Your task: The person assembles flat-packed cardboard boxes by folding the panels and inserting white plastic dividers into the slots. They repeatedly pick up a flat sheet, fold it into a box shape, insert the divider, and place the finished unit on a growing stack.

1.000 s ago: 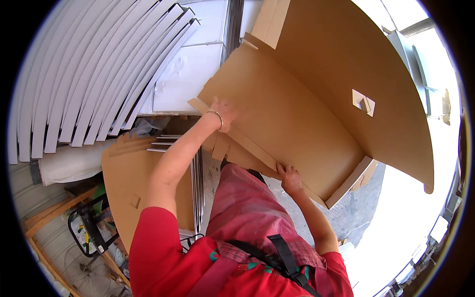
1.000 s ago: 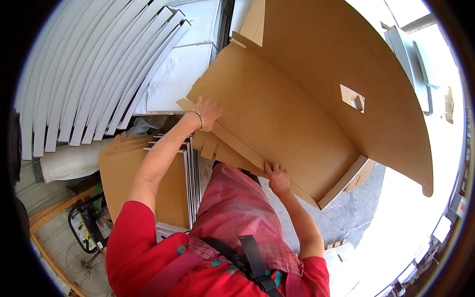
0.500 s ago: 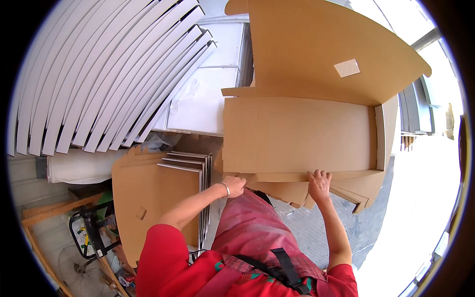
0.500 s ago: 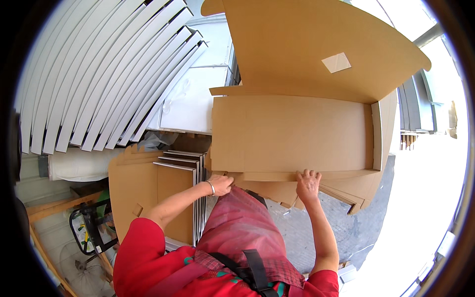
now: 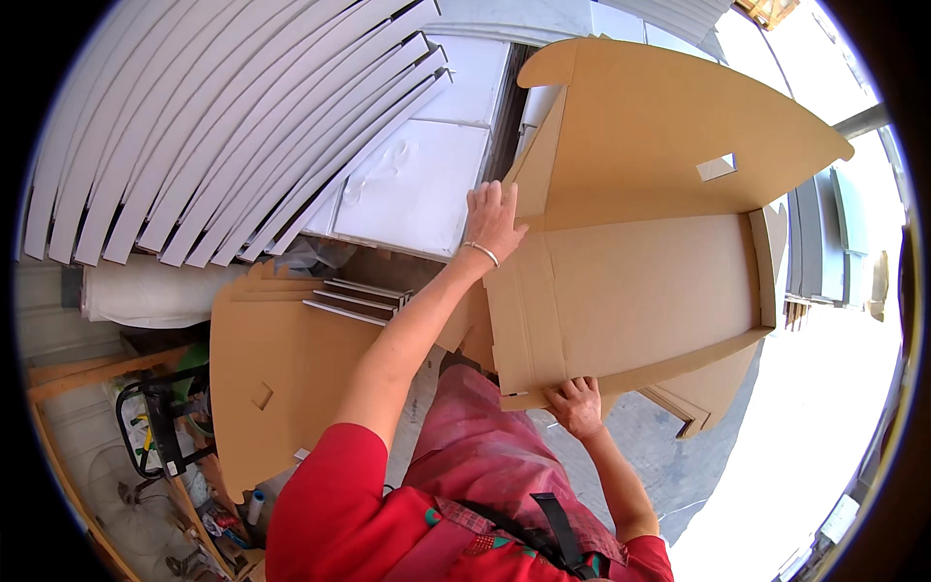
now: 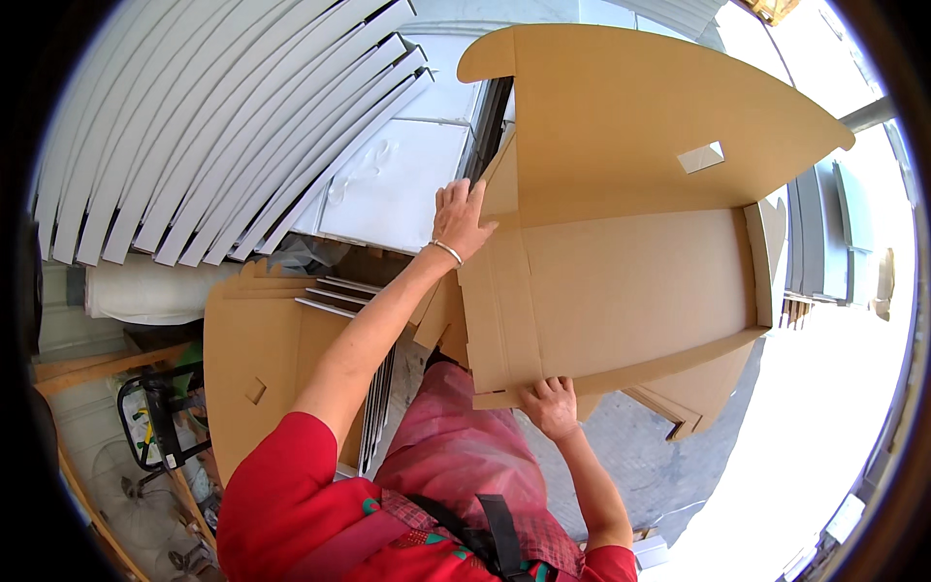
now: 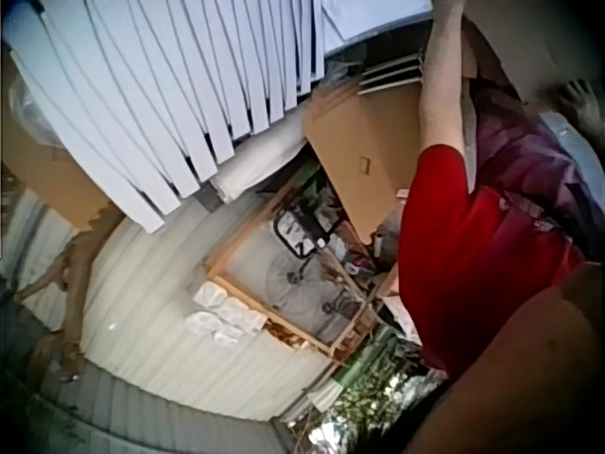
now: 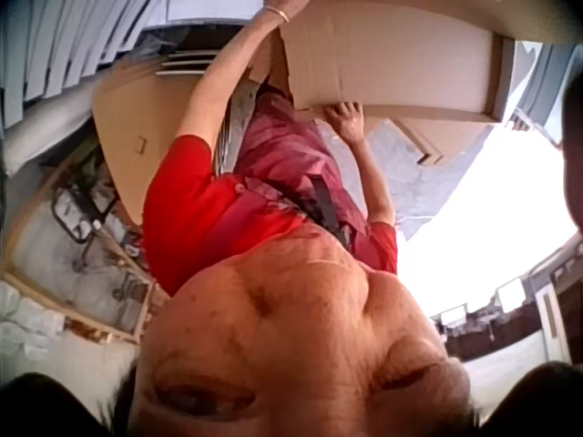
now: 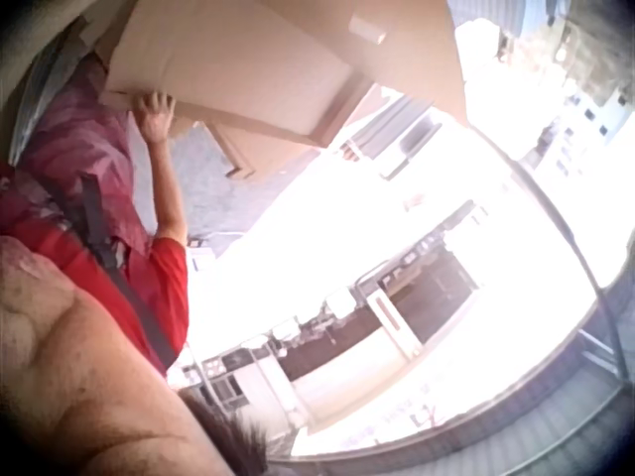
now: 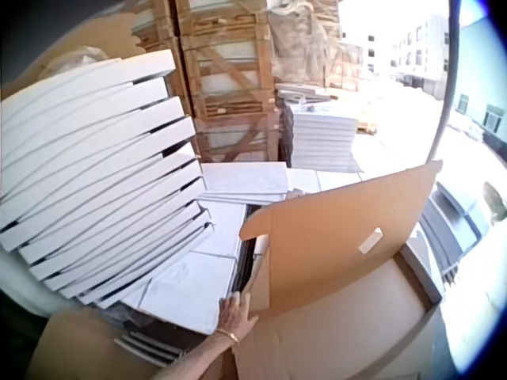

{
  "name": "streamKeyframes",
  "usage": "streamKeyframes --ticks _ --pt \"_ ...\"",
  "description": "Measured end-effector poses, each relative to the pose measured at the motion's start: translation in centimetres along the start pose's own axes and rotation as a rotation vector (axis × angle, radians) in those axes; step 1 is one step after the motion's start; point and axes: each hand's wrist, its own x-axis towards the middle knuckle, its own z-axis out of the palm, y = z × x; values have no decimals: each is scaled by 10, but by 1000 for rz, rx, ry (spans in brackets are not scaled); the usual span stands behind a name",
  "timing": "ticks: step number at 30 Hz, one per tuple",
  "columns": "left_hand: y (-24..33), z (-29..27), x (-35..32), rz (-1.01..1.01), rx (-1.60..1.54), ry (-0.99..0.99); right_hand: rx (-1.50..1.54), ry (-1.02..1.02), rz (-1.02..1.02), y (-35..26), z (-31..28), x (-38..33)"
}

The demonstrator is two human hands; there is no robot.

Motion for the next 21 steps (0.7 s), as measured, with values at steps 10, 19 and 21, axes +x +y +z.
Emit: streamKeyframes --ticks 10,19,21 --pt "5 85 41 -190 -204 -676 -16 61 -80 8 -52 -20" --pt "17 61 63 -231 -595 -820 40 164 3 -3 -127 -17" --pt "29 64 62 -383 -708 -714 50 181 21 -3 -131 -15"
